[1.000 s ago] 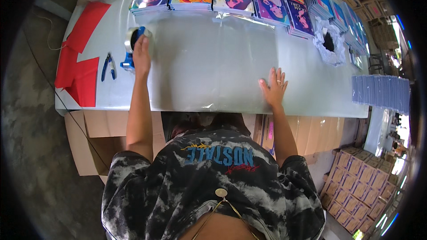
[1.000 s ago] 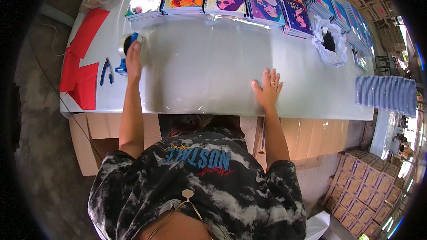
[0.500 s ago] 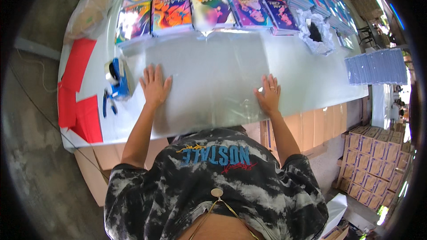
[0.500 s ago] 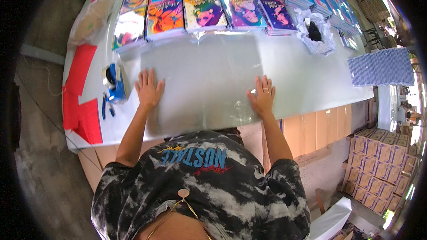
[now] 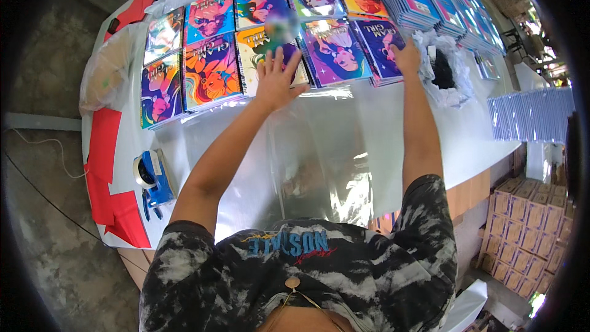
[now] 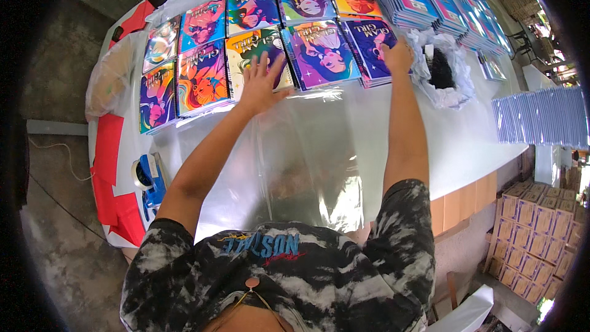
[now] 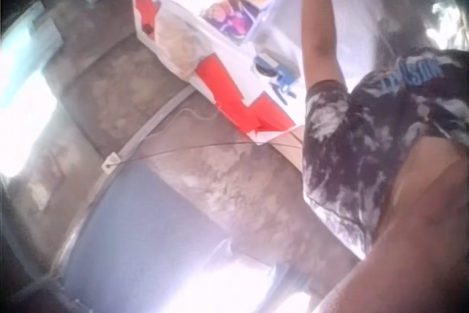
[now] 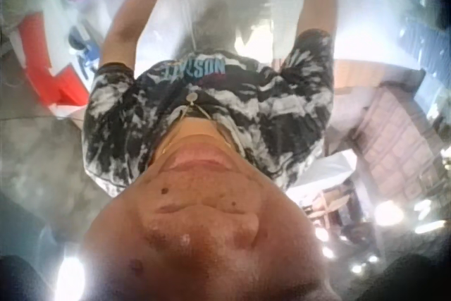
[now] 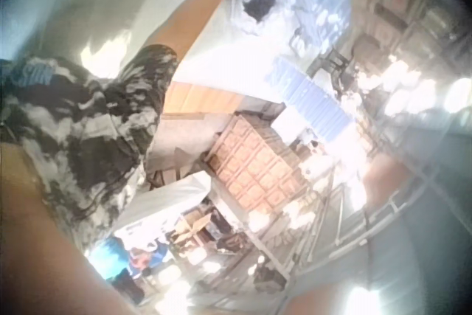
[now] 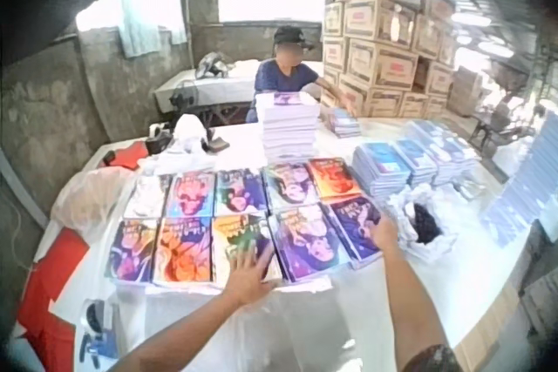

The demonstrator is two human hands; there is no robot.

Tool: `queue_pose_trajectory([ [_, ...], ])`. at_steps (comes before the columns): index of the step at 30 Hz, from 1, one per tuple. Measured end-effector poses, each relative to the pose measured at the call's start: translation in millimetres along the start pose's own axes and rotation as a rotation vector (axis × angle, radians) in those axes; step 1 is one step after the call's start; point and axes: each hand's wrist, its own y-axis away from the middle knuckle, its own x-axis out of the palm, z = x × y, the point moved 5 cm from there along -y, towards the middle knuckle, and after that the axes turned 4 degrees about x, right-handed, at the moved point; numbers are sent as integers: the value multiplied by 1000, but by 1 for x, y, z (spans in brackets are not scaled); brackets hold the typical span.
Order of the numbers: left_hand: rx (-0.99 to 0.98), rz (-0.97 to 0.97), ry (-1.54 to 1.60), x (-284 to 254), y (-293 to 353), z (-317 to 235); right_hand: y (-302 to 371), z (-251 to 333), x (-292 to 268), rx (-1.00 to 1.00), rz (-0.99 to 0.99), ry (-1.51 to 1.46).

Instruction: The person places spiral-bound notebooks into clear plastic bags and seals them with tape. The person repeats this process for multiple notebooks, stacking the finished packages on the table.

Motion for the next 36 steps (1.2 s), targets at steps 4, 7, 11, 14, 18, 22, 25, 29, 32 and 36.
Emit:
queue_pose_trajectory([
  [4,128,-6,-114,15,29,1,-32,-33,15,117,132,197],
  [7,-13,-148,393,-34,62,16,-35,-12,-7,-85,96,219],
  [11,-740,-826,980,-132,115,80,-4,25,-72,-299,-58,-606],
  [14,-543,-1003,1419,-179,157,108,87,84,-140,-423,26,-960],
  [18,-709,-1058,1299,-246,196,110,171,125,-162,-511,163,-919],
  [22,-744,-1110,906,-293,214,95,248,180,-139,-809,558,-1043],
  [25,-333,-1075,1461,-277,185,79,304,195,-115,-1116,514,-980],
  [29,-276,-211,1069,-195,160,90,350,157,-44,-1169,479,-517],
  [32,-481,-164,988,-88,200,122,366,112,7,-1035,552,-217],
  [36,-554,-234,316,-73,229,64,375,79,12,-719,537,-168],
])
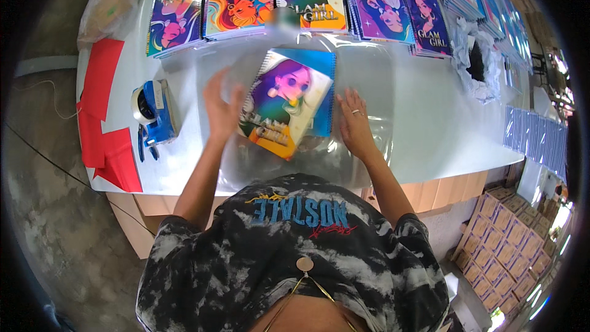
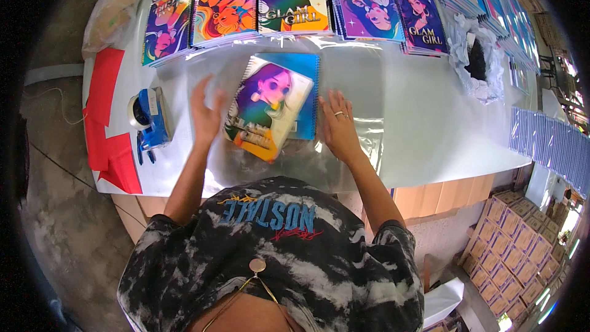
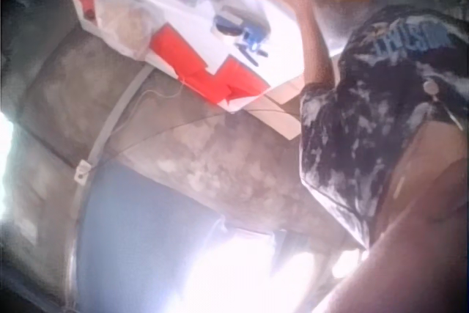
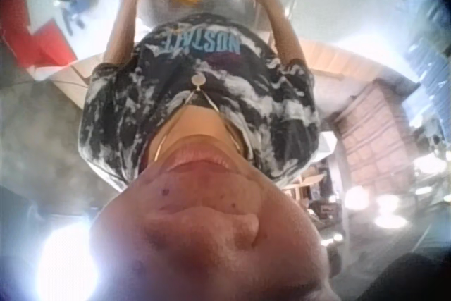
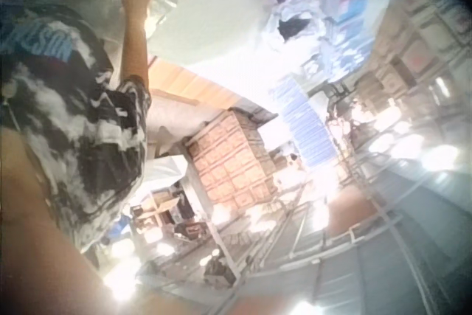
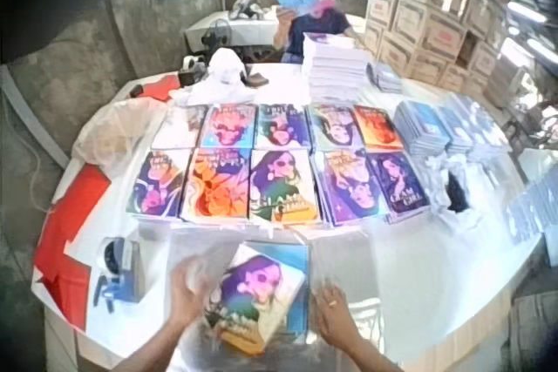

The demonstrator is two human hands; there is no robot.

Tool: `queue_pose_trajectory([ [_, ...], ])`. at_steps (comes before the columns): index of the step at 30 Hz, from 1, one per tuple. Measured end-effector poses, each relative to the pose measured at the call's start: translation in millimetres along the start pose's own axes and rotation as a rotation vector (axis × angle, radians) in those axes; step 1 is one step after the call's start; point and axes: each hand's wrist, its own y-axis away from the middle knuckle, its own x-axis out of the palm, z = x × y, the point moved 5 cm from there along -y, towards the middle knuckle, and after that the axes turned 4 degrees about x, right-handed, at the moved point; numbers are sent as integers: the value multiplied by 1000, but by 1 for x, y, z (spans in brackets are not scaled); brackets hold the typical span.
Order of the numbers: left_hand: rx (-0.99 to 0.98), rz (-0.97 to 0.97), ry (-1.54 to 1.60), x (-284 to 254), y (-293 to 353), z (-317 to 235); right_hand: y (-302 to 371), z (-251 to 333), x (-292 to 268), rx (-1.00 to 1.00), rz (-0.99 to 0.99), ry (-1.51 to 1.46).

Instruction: The person places spiral-bound notebooks into clear plastic bags and seals them with tape. The person repeats this process for multiple notebooks, stacking the finished packages on the table.

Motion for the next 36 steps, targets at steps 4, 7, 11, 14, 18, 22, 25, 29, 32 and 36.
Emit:
queue_pose_trajectory([
  [4,221,282,-379,43,50,-51,-7,-3,-10,10,-58,26],
  [7,23,355,-252,49,45,-51,-39,-21,-36,62,-208,-5],
  [11,-408,510,76,50,27,-46,-104,-66,-93,132,-588,102],
  [14,-238,647,-373,46,18,-54,-152,-120,-127,356,-636,282],
  [18,160,249,-461,23,-47,-58,-185,-142,-136,800,-276,321],
  [22,444,46,-432,37,-126,-33,-219,-145,-129,807,-133,202],
  [25,532,109,-480,47,-143,-30,-219,-140,-133,769,-219,161],
  [29,404,196,-314,8,-101,-86,-183,-128,-161,330,-723,-37],
  [32,686,296,-312,21,-2,-111,-145,-96,-175,340,-783,-436],
  [36,584,513,-61,54,64,-73,-93,-73,-187,282,-868,-775],
])
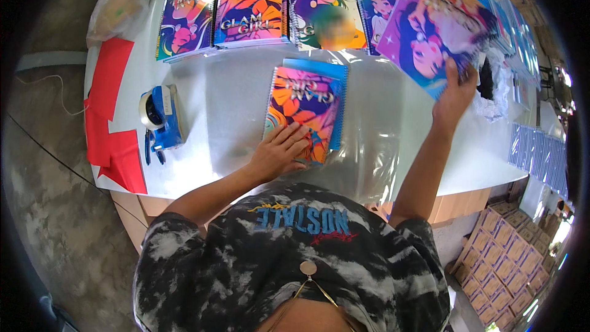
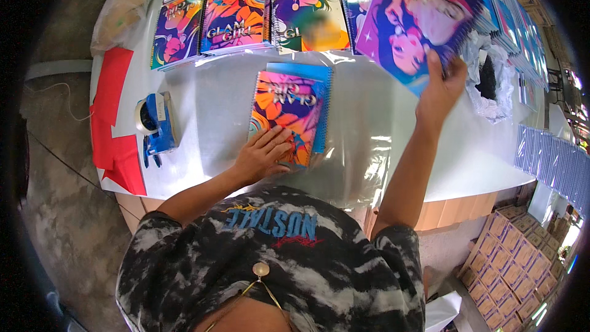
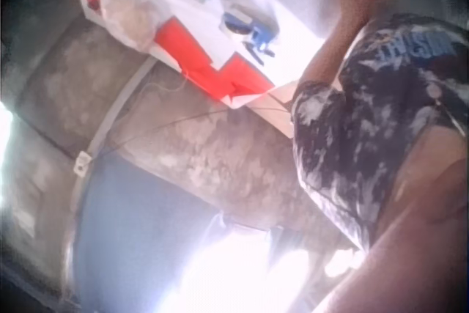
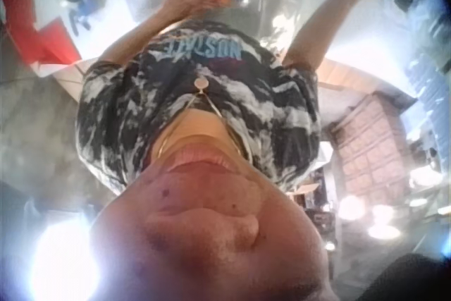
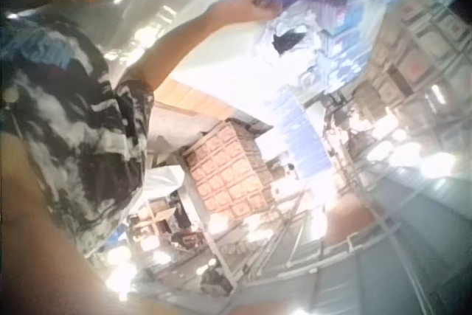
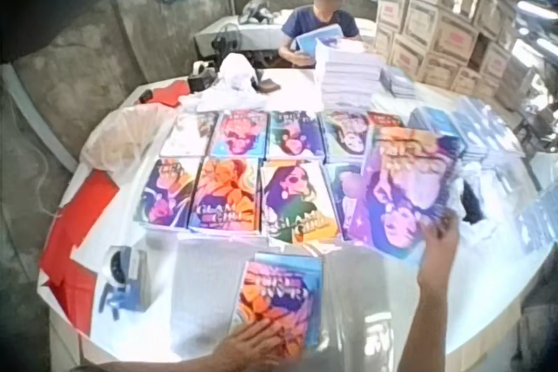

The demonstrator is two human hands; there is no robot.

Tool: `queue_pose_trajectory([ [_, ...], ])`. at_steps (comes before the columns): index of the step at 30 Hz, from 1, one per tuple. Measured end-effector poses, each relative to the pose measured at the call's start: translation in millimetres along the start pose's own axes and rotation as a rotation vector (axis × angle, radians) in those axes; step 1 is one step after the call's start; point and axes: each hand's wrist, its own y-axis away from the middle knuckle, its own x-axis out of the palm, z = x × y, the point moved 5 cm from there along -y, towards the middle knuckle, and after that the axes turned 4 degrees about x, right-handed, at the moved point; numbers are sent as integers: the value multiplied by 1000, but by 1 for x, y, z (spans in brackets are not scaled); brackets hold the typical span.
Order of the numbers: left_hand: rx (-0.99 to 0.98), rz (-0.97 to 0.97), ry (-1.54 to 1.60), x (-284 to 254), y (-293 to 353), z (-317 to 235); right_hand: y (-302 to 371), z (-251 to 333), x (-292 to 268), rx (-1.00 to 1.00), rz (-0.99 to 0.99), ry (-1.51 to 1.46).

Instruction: The person places spiral-bound notebooks into clear plastic bags and seals them with tape. The person repeats this process for multiple notebooks, stacking the finished packages on the table.

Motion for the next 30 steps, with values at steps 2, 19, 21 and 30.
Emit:
queue_pose_trajectory([
  [2,-112,-79,63,-20,-11,22,24,26,-13,43,2,-211],
  [19,-335,-672,-22,-202,-66,125,98,47,-92,174,370,-1014],
  [21,-78,-581,190,-122,-38,97,120,27,-60,137,533,-857],
  [30,-300,-241,-178,-134,-45,99,154,-53,63,236,833,820],
])
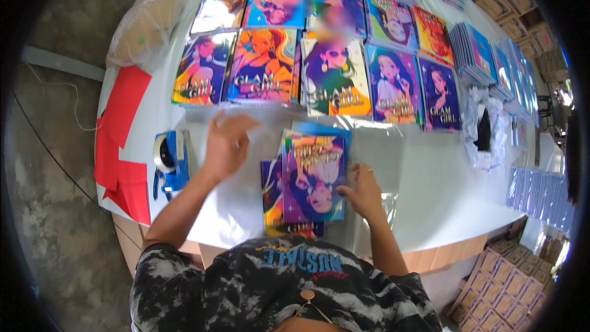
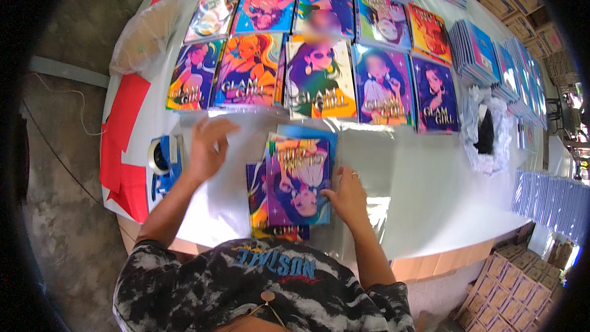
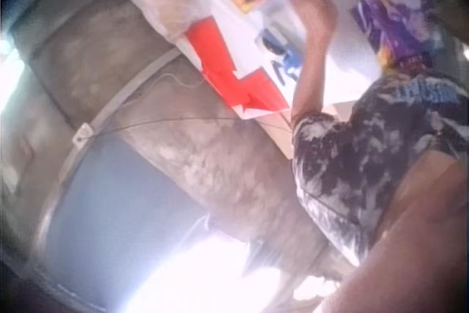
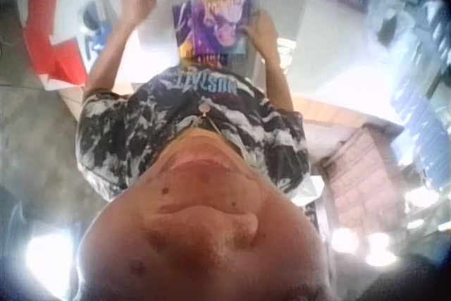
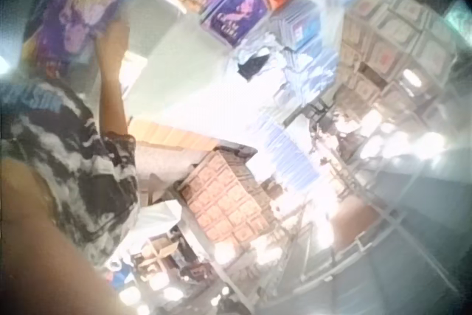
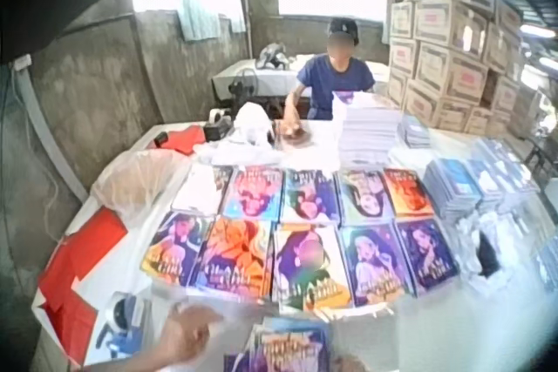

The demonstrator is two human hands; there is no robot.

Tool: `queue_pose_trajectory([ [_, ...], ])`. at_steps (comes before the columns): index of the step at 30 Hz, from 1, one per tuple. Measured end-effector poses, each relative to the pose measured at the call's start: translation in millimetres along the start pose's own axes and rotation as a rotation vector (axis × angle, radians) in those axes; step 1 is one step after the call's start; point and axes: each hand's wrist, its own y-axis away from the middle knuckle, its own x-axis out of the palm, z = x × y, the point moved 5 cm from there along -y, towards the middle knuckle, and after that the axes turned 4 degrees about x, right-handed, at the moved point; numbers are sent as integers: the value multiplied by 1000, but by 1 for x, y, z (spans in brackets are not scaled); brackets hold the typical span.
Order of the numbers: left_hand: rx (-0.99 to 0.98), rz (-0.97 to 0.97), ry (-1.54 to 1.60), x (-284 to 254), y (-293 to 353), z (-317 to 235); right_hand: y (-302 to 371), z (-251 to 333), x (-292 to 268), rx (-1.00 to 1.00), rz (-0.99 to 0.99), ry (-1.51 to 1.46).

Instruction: The person places spiral-bound notebooks into clear plastic bags and seals them with tape. The person repeats this process for multiple notebooks, stacking the finished packages on the table.

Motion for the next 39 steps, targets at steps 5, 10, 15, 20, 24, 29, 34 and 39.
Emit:
queue_pose_trajectory([
  [5,-94,-166,-49,-15,-176,121,-183,77,-102,-326,-451,-120],
  [10,-443,37,-319,40,-276,223,-363,108,-112,90,-431,140],
  [15,-311,189,-534,51,-307,231,-374,130,-92,159,-391,148],
  [20,-247,183,-704,43,-311,224,-372,107,-141,31,-528,54],
  [24,-224,437,-740,55,-331,190,-389,25,-193,211,-335,110],
  [29,-452,109,-536,122,-334,104,-413,-16,-177,299,-293,173],
  [34,-157,317,-440,115,-349,146,-373,30,-192,173,-583,168],
  [39,-500,411,-408,120,-329,116,-272,76,-223,-349,-1072,-30],
])
